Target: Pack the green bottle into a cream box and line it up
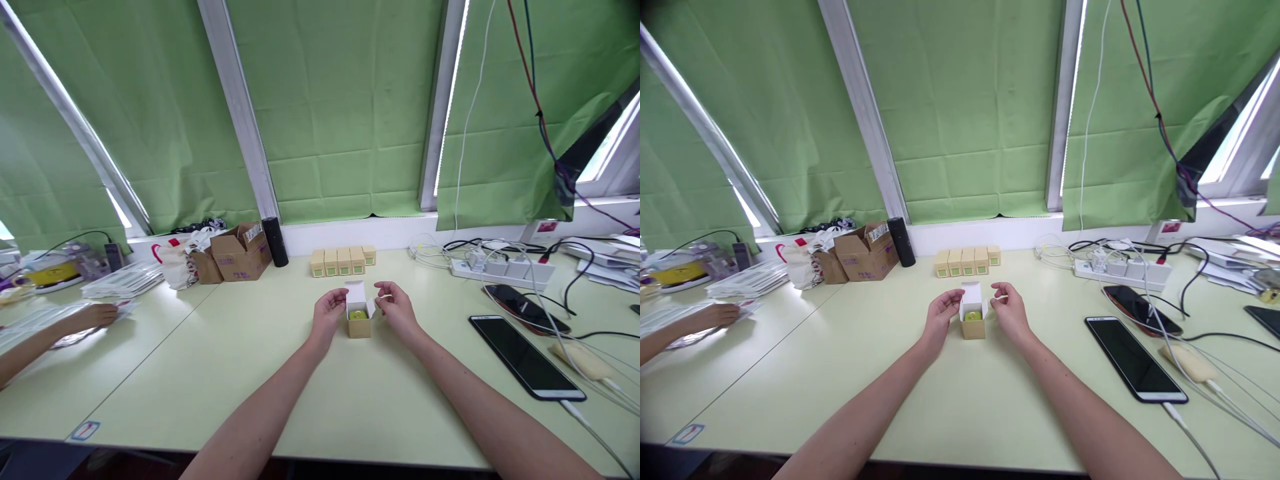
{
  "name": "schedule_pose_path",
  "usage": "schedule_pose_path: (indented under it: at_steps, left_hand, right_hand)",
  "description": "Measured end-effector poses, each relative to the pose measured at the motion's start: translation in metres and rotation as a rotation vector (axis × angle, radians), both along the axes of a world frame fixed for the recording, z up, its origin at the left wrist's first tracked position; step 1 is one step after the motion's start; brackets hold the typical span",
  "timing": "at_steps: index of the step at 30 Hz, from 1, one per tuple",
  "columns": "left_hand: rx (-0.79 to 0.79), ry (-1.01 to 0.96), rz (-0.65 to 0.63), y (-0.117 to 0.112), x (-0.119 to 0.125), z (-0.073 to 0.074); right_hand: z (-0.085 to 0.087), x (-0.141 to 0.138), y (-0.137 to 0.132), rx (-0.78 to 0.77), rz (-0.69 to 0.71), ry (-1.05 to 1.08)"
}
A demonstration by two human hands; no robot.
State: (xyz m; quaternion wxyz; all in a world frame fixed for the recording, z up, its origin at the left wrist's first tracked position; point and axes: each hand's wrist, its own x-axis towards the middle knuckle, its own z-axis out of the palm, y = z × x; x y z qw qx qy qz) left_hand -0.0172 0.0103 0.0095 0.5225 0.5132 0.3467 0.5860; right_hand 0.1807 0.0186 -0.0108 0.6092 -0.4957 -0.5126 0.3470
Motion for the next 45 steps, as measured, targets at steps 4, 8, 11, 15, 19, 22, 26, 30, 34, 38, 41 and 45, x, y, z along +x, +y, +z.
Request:
schedule_pose_path:
  at_steps: [4, 8, 11, 15, 19, 22, 26, 30, 34, 38, 41, 45]
  left_hand:
    - [0.028, 0.033, 0.009, 0.001, 0.001, -0.002]
    - [0.04, 0.069, 0.013, 0.002, 0.002, -0.006]
    - [0.049, 0.101, 0.022, 0.003, 0.002, -0.008]
    - [0.061, 0.165, 0.045, 0.004, 0.002, -0.008]
    - [0.065, 0.2, 0.042, 0.005, 0.001, -0.008]
    - [0.068, 0.202, 0.047, 0.005, 0.002, -0.007]
    - [0.064, 0.21, 0.044, 0.004, 0.003, -0.006]
    - [0.058, 0.211, 0.049, 0.004, 0.004, -0.005]
    - [0.06, 0.212, 0.052, 0.006, 0.004, -0.007]
    - [0.06, 0.217, 0.052, 0.006, 0.004, -0.009]
    - [0.063, 0.222, 0.056, 0.006, 0.004, -0.009]
    - [0.075, 0.228, 0.054, 0.006, 0.003, -0.009]
  right_hand:
    - [0.005, -0.001, -0.003, -0.05, 0.025, 0.023]
    - [0.009, -0.002, -0.006, -0.083, 0.045, 0.046]
    - [0.011, -0.003, -0.008, -0.103, 0.053, 0.064]
    - [0.013, -0.004, -0.01, -0.124, 0.066, 0.09]
    - [0.015, -0.005, -0.013, -0.133, 0.078, 0.125]
    - [0.016, -0.006, -0.013, -0.137, 0.091, 0.147]
    - [0.017, -0.006, -0.014, -0.144, 0.112, 0.171]
    - [0.018, -0.006, -0.016, -0.15, 0.138, 0.194]
    - [0.019, -0.008, -0.017, -0.154, 0.165, 0.211]
    - [0.019, -0.01, -0.018, -0.155, 0.188, 0.212]
    - [0.018, -0.01, -0.018, -0.153, 0.205, 0.203]
    - [0.014, -0.012, -0.017, -0.154, 0.213, 0.185]
